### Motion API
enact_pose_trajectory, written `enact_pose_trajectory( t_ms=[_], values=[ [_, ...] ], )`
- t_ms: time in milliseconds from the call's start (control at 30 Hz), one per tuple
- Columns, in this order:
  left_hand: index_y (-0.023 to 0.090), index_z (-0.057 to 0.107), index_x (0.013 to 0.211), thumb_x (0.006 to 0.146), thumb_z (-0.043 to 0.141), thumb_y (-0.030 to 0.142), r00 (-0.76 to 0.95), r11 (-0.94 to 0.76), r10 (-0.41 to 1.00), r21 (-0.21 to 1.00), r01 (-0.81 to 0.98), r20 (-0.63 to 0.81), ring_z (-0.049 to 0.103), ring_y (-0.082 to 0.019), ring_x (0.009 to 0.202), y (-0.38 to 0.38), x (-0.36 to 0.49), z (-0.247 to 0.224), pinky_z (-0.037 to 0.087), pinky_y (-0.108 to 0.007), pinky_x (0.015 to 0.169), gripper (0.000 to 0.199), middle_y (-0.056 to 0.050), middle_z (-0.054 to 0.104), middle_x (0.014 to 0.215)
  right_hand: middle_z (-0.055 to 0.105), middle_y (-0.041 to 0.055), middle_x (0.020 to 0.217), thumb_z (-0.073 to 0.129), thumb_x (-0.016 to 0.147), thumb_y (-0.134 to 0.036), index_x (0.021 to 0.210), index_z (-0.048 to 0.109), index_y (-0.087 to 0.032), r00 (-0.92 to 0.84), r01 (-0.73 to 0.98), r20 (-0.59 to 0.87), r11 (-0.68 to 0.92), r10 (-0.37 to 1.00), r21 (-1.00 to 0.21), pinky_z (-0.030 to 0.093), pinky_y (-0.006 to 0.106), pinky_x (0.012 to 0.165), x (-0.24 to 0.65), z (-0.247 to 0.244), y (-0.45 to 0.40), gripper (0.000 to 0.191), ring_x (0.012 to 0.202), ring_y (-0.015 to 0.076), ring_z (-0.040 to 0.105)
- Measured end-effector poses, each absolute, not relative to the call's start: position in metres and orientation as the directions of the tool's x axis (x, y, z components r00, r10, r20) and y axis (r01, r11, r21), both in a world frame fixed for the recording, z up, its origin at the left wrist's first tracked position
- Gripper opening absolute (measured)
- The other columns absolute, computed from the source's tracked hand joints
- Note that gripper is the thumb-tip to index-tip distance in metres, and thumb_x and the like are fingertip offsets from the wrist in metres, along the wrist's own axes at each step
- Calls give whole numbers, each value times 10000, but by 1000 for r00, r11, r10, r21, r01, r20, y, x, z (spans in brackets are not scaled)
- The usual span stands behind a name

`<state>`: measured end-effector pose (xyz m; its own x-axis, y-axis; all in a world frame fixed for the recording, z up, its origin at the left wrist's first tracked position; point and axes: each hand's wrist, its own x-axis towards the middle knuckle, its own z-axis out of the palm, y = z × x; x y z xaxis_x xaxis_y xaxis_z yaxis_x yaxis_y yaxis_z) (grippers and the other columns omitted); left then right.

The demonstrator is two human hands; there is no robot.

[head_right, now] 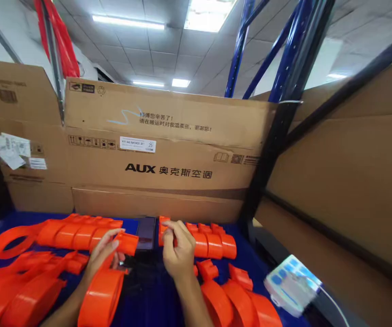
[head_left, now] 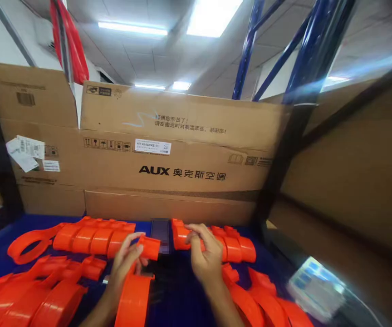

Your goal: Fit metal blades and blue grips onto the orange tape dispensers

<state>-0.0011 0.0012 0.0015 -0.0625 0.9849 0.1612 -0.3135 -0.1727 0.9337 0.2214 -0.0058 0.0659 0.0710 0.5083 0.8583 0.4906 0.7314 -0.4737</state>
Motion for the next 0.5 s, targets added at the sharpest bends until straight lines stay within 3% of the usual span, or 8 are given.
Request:
enact_pose_trajectory(
  t_ms=[367, 500],
  values=[
    [196, 679, 1122, 702, 798, 583, -189, -127, 980, 919, -374, 59, 537, -145, 372, 12, -12, -3, 389, -235, 383, 583, 19, 665, 554, 657, 16, 729, 484, 964, -160, 1023, 722, -188, 109, 479, 841, 713, 530, -511, 523, 325, 677, 218, 77, -12, 246, 689, 187, 646],
    [208, 666, 1175, 717, 783, 575, -185, -137, 981, 906, -401, 66, 541, -139, 392, 10, -12, 0, 390, -225, 394, 598, 19, 676, 571, 726, 68, 1042, 515, 1026, -243, 1189, 693, -206, 335, 471, 866, 731, 371, -495, 574, 383, 801, 224, 110, -44, 245, 899, 218, 694]
  ],
)
